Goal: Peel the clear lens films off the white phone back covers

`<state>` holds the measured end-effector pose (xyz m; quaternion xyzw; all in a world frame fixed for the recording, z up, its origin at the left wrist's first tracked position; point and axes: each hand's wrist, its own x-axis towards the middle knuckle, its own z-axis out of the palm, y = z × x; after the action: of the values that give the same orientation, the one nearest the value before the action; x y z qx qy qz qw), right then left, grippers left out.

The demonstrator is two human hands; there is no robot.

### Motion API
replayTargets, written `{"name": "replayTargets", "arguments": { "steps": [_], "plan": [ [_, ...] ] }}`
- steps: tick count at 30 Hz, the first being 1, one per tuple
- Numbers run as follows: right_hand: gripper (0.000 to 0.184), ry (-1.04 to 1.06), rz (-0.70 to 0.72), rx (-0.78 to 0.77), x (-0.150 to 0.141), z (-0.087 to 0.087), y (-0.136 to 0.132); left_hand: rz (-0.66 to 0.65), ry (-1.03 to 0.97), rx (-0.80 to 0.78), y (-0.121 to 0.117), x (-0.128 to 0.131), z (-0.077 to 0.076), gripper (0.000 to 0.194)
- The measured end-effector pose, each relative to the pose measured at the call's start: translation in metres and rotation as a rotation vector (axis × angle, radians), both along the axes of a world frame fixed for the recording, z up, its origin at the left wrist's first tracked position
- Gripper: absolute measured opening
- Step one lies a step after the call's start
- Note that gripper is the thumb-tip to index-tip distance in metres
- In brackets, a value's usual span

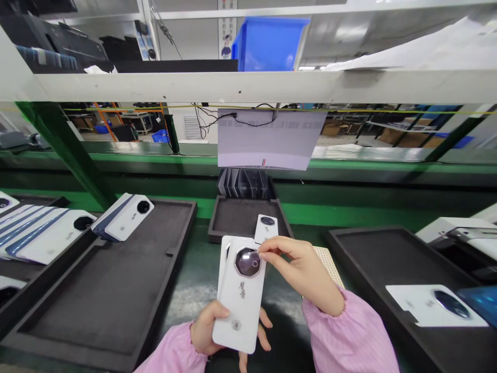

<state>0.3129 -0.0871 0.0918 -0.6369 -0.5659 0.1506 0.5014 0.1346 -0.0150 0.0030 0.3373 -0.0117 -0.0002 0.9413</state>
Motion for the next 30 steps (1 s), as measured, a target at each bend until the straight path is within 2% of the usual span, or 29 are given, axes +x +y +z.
{"name": "replayTargets", "arguments": {
  "steps": [5,16,21,22,24,26,27,30],
  "plan": [
    [0.011,-0.015,0.015,-0.011,-0.001,-0.002,0.001,0.0,-0.005,0.018,-0.001,0.001,0.004,0.053],
    [0.013,-0.087,0.051,-0.017,0.0,-0.004,0.003,-0.002,0.018,0.027,-0.002,0.001,0.002,0.053],
    [0.013,-0.263,0.014,-0.037,-0.003,-0.008,0.004,-0.005,0.008,0.014,-0.002,0.001,0.0,0.054],
    [0.016,-0.31,-0.015,-0.05,-0.004,-0.008,0.004,0.005,0.0,0.005,-0.002,0.001,-0.001,0.054],
    [0.043,-0.341,-0.069,-0.106,-0.005,-0.01,0.006,0.031,-0.015,0.005,-0.002,0.002,-0.004,0.053],
    [0.062,-0.274,-0.049,-0.194,-0.004,-0.012,0.007,0.032,-0.018,0.036,-0.002,0.002,-0.006,0.052],
    [0.061,-0.223,-0.014,-0.229,-0.002,-0.012,0.008,0.02,-0.016,0.058,-0.002,0.003,-0.007,0.052],
    [0.04,-0.1,0.082,-0.224,0.003,-0.013,0.008,0.015,-0.012,0.096,-0.002,0.002,-0.009,0.052]
  ]
}}
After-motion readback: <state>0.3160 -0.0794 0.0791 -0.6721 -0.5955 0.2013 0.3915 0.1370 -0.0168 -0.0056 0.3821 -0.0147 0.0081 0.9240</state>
